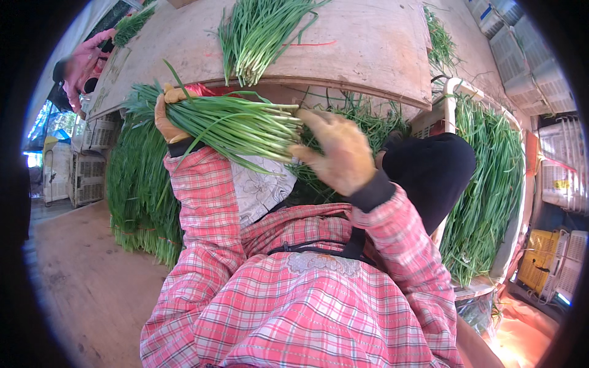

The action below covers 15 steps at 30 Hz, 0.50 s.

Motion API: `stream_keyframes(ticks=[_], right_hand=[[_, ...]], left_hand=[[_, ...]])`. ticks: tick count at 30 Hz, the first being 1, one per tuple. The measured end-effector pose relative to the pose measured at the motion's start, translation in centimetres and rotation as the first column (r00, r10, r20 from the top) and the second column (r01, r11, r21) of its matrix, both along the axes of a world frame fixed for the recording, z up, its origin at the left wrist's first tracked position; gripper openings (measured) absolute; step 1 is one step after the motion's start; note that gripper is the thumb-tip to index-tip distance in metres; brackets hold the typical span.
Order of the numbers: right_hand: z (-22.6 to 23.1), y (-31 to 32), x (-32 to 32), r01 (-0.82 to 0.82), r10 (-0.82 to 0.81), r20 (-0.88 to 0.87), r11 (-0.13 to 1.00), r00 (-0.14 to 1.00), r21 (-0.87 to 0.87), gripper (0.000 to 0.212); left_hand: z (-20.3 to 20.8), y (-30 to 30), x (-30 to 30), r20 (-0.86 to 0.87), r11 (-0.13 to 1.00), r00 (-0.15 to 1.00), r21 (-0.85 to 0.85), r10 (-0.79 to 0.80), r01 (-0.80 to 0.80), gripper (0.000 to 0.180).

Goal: The person organizes bundles of green garlic shoots by hand, removing damaged leaves and evening out the stems before placing them into a crate.

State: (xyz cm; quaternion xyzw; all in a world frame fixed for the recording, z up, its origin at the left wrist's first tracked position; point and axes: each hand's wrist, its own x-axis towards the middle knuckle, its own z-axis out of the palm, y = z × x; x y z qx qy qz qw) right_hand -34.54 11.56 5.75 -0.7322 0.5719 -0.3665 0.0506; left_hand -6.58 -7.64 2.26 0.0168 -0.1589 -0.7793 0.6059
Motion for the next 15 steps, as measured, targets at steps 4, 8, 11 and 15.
stream_keyframes(ticks=[4,8,11,15], right_hand=[[-0.9,-0.8,4.9,-0.142,0.141,0.022,0.988,0.99,0.064,0.035],[-1.6,3.4,6.6,-0.136,0.175,-0.103,0.941,0.979,0.309,0.028],[-4.5,5.2,2.5,-0.339,0.324,0.154,0.937,0.933,0.082,0.024],[1.4,5.9,-0.5,-0.219,0.12,0.294,0.917,0.948,0.332,0.015]], left_hand=[[-0.3,-1.5,-0.8,-0.131,0.984,0.991,-0.176,-0.038,0.015,0.021],[0.4,-0.3,-0.3,-0.227,0.951,0.967,-0.307,-0.117,0.043,0.026],[0.9,0.1,-0.2,-0.274,0.937,0.952,-0.347,-0.137,0.035,0.028],[1.1,0.3,0.2,-0.309,0.93,0.939,-0.367,-0.15,0.028,0.03]])
